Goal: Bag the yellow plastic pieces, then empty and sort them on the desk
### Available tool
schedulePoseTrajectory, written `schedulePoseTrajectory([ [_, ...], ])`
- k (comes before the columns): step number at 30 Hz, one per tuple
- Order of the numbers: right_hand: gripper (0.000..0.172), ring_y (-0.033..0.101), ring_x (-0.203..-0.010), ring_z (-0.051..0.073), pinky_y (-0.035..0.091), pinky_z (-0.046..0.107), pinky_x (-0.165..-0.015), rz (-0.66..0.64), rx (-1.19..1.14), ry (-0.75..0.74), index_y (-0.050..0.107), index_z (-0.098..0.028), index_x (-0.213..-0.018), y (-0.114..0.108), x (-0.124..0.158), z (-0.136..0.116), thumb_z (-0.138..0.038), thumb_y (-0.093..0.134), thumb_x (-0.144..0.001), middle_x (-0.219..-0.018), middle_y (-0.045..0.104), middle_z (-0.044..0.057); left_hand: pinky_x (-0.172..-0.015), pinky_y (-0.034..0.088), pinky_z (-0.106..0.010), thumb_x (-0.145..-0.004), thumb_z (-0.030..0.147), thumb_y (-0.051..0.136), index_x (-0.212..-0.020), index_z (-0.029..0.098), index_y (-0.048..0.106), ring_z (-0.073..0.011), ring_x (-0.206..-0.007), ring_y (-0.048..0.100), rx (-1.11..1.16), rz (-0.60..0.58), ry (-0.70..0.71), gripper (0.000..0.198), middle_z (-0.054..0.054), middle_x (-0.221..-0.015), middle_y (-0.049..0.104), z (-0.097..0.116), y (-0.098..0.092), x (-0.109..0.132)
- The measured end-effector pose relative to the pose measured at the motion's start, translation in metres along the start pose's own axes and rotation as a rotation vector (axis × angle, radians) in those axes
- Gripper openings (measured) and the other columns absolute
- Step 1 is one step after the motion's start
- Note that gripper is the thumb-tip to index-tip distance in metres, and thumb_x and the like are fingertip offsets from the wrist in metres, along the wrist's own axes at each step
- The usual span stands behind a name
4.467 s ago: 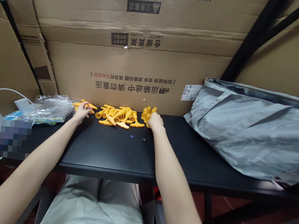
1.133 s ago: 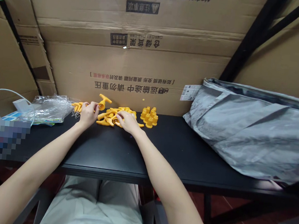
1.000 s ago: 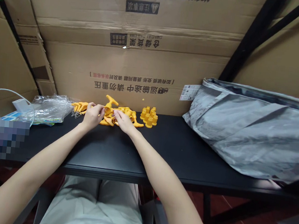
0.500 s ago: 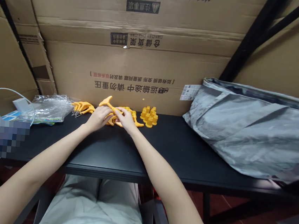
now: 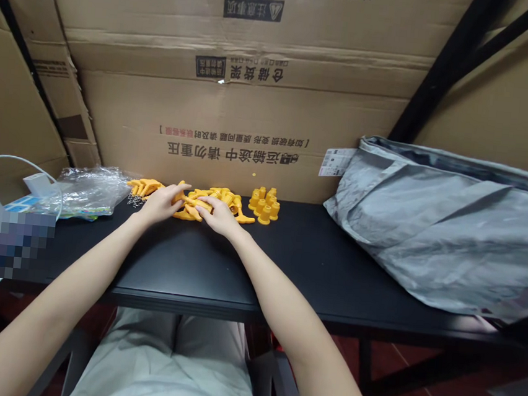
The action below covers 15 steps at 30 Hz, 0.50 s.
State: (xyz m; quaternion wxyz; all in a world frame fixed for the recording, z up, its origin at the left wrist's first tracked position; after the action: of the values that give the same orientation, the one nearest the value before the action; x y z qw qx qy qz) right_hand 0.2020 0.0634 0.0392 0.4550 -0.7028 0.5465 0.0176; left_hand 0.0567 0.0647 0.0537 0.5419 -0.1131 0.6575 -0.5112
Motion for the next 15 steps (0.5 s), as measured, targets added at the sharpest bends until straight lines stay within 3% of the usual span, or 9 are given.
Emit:
schedulePoseTrajectory([
  [7,0.034,0.054,-0.116,0.025,0.038,0.041,-0.096,-0.098,0.486,-0.029,0.059,-0.015,-0.121,0.0,0.0,-0.011,-0.028,0.047,-0.093,-0.122,0.063,0.015,-0.082,0.049,-0.029,-0.085,0.024,0.051,-0.124,0.025,0.054,-0.0208,-0.098,0.065,-0.107,-0.043,-0.07,0.039,-0.006,-0.112,0.066,-0.002,0.002,0.002],
  [15,0.028,0.053,-0.11,0.026,0.032,0.038,-0.089,-0.054,0.645,-0.101,0.059,-0.015,-0.116,-0.007,-0.001,-0.019,-0.025,0.046,-0.093,-0.115,0.064,0.015,-0.073,0.046,-0.026,-0.083,0.021,0.052,-0.114,0.023,0.055,-0.0195,-0.093,0.065,-0.024,-0.001,-0.047,0.031,-0.006,-0.109,0.067,0.003,0.0,-0.001],
])
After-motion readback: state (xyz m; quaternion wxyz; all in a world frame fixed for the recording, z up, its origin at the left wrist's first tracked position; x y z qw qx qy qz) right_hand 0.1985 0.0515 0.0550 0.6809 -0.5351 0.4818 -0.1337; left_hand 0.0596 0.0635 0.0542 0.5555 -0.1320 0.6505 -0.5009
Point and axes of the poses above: each hand's wrist, its own x-axis away from the middle knuckle, its own y-axis out of the palm, z = x × y, the point moved 8 cm from there along -x, towards the middle knuckle
